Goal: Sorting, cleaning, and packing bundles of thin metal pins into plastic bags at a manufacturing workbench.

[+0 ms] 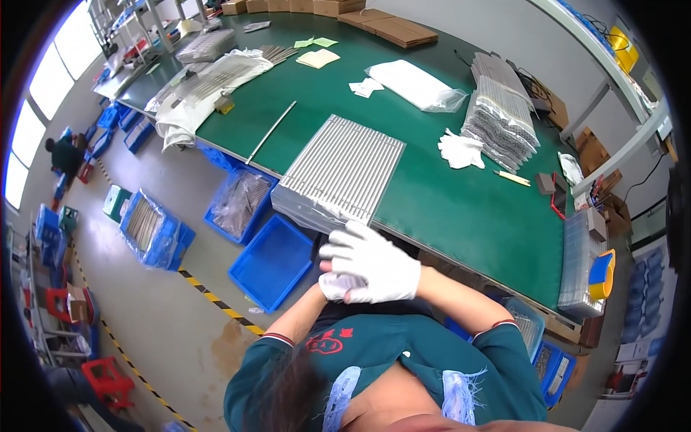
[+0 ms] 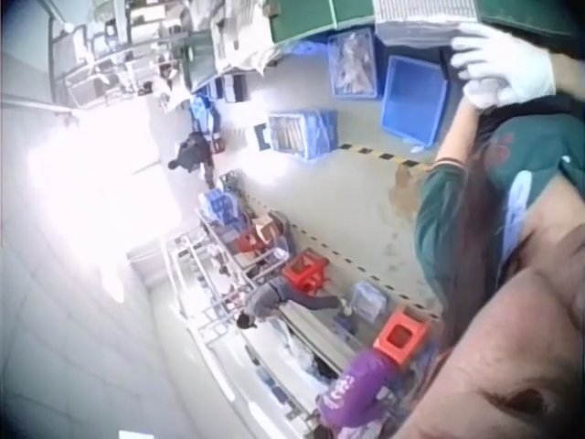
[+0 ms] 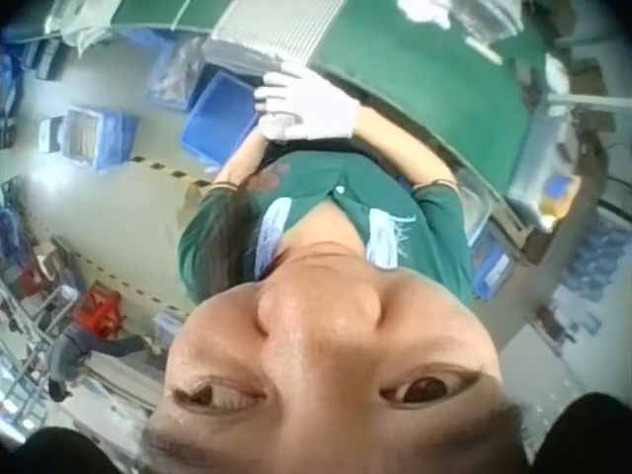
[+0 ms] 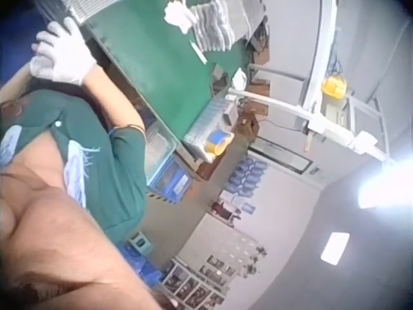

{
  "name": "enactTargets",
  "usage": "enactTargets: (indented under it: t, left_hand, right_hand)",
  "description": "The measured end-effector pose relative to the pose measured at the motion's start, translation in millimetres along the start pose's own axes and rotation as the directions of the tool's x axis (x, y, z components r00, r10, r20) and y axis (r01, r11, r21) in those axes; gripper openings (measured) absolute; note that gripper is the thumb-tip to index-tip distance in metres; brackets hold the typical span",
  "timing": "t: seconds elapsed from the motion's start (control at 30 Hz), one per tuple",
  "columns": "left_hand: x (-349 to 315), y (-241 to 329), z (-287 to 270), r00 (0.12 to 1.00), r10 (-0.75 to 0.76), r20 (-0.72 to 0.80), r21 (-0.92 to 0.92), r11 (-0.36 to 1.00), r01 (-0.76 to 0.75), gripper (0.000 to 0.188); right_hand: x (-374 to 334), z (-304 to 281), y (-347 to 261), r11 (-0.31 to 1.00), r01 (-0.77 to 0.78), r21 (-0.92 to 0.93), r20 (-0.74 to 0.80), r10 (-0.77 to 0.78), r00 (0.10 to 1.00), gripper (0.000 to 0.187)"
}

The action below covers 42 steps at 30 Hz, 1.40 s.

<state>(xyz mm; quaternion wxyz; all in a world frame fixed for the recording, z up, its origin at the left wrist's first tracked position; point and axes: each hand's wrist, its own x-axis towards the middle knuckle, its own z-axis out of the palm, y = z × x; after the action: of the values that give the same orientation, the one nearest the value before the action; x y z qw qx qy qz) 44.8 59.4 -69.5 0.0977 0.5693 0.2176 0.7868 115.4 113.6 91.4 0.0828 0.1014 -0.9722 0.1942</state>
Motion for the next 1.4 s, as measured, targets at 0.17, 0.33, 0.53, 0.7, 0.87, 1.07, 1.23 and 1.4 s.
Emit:
enactTargets:
  t: [0.17, 0.33, 0.53, 0.7, 0.87, 1.07, 1.23, 1.4]
  left_hand:
    - [-8, 7, -4, 0.950, -0.298, 0.096, -0.062, 0.950, 0.305, 0.047]
    - [-13, 20, -12, 0.799, -0.563, 0.213, -0.093, 0.802, 0.590, 0.046]
    - [-16, 39, -20, 0.493, -0.788, 0.368, -0.067, 0.506, 0.860, 0.046]
    - [46, 50, -1, 0.479, -0.777, 0.409, 0.507, 0.630, 0.589, 0.032]
    - [52, 24, 28, 0.267, -0.835, 0.482, 0.496, 0.510, 0.703, 0.034]
    - [55, 19, 54, 0.179, -0.679, 0.712, 0.618, 0.727, 0.300, 0.021]
    - [40, 8, 69, 0.265, -0.688, 0.676, 0.587, 0.720, 0.370, 0.021]
    - [22, -4, 79, 0.307, -0.678, 0.668, 0.626, 0.734, 0.262, 0.025]
  right_hand:
    - [-5, 30, 3, 1.000, 0.020, -0.005, -0.114, -0.020, 0.993, 0.045]
    - [-4, 32, -1, 0.997, 0.026, 0.067, -0.048, -0.023, 0.999, 0.041]
    - [-28, 17, 1, 0.985, 0.085, 0.149, -0.256, -0.044, 0.966, 0.034]
    - [-127, -10, -25, 0.654, -0.248, 0.715, -0.239, 0.562, 0.792, 0.032]
    - [-254, 18, -76, 0.049, -0.448, 0.893, 0.071, 0.967, 0.246, 0.035]
    - [-348, 107, -116, -0.517, -0.481, 0.708, 0.590, 0.808, 0.002, 0.042]
    - [-369, 180, -169, -0.767, -0.385, 0.513, 0.820, 0.570, -0.043, 0.045]
    - [-404, 249, -215, -0.763, -0.528, 0.374, 0.709, 0.602, -0.368, 0.055]
